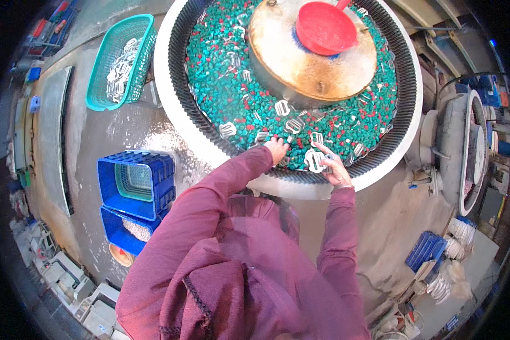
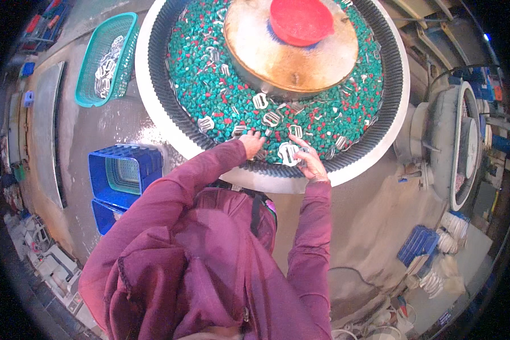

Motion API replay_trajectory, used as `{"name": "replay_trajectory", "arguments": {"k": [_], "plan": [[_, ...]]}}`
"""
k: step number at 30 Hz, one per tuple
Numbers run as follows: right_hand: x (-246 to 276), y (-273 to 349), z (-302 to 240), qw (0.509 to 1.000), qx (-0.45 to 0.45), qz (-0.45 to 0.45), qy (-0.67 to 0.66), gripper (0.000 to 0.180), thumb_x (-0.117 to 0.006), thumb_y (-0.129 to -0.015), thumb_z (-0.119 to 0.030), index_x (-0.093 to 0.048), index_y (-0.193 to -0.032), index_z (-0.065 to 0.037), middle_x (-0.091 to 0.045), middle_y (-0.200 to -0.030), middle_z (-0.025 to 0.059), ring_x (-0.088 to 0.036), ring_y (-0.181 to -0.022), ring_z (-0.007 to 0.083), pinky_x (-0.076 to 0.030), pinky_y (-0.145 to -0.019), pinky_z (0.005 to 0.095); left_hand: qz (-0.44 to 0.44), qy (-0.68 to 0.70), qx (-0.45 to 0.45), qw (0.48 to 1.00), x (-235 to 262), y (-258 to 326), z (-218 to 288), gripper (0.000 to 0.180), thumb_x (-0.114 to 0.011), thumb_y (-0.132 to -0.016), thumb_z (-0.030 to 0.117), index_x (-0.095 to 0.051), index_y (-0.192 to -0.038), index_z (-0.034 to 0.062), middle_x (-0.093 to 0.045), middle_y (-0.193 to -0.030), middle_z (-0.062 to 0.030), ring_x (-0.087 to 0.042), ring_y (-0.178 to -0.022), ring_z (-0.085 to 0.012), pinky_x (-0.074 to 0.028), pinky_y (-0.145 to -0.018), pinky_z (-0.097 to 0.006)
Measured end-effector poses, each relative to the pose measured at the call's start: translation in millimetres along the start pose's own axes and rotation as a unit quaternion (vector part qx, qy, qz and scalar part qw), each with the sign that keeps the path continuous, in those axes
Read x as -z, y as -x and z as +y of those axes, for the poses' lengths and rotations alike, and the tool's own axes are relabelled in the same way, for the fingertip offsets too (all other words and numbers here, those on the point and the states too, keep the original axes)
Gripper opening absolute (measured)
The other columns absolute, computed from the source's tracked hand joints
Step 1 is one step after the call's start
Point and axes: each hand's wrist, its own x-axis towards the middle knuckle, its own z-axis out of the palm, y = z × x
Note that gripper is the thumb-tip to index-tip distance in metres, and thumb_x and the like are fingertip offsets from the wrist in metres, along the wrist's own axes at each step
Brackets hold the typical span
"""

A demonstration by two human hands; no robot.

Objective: The person picks small metal fasteners from a rotating vibratory bowl filled with green and red plastic pieces and places them into a red scoop. The person then transfers the collected fasteners from the scoop into a green basket.

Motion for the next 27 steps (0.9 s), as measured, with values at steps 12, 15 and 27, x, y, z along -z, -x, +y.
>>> {"name": "replay_trajectory", "arguments": {"k": [12, 15, 27], "plan": [[-54.6, -14.3, -8.6, 0.929, 0.09, -0.053, -0.356, 0.038, -0.05, -0.087, -0.014, -0.045, -0.124, -0.005, -0.052, -0.12, 0.0195, -0.049, -0.109, 0.044, -0.049, -0.08, 0.0575, 0.267, 0.194, 0.086, 0.94, 72.4, 46.8, -56.1, 0.023, -0.061, -0.076, 0.017, -0.053, -0.09, 0.0001, -0.057, -0.084, -0.0134, -0.059, -0.082, -0.0283, -0.048, -0.071, -0.041], [-52.2, -17.1, -8.8, 0.93, 0.089, -0.072, -0.349, 0.038, -0.05, -0.086, -0.012, -0.045, -0.123, -0.004, -0.052, -0.12, 0.0196, -0.051, -0.108, 0.0437, -0.049, -0.081, 0.0545, 0.182, 0.598, 0.116, 0.772, 116.3, 49.3, -32.1, 0.015, -0.048, -0.077, 0.001, -0.04, -0.089, 0.0033, -0.051, -0.075, -0.0069, -0.056, -0.055, -0.0178, -0.047, -0.05, -0.032], [-94.0, -4.4, -21.4, 0.951, 0.084, -0.09, -0.284, 0.044, -0.047, -0.091, -0.022, -0.036, -0.132, -0.012, -0.051, -0.122, 0.0134, -0.057, -0.1, 0.0365, -0.052, -0.077, 0.0523, 0.161, 0.612, -0.123, 0.764, 127.6, 37.3, -12.6, 0.033, -0.06, -0.08, 0.009, -0.05, -0.11, 0.0045, -0.058, -0.087, -0.0036, -0.057, -0.08, -0.0116, -0.049, -0.067, -0.029]]}}
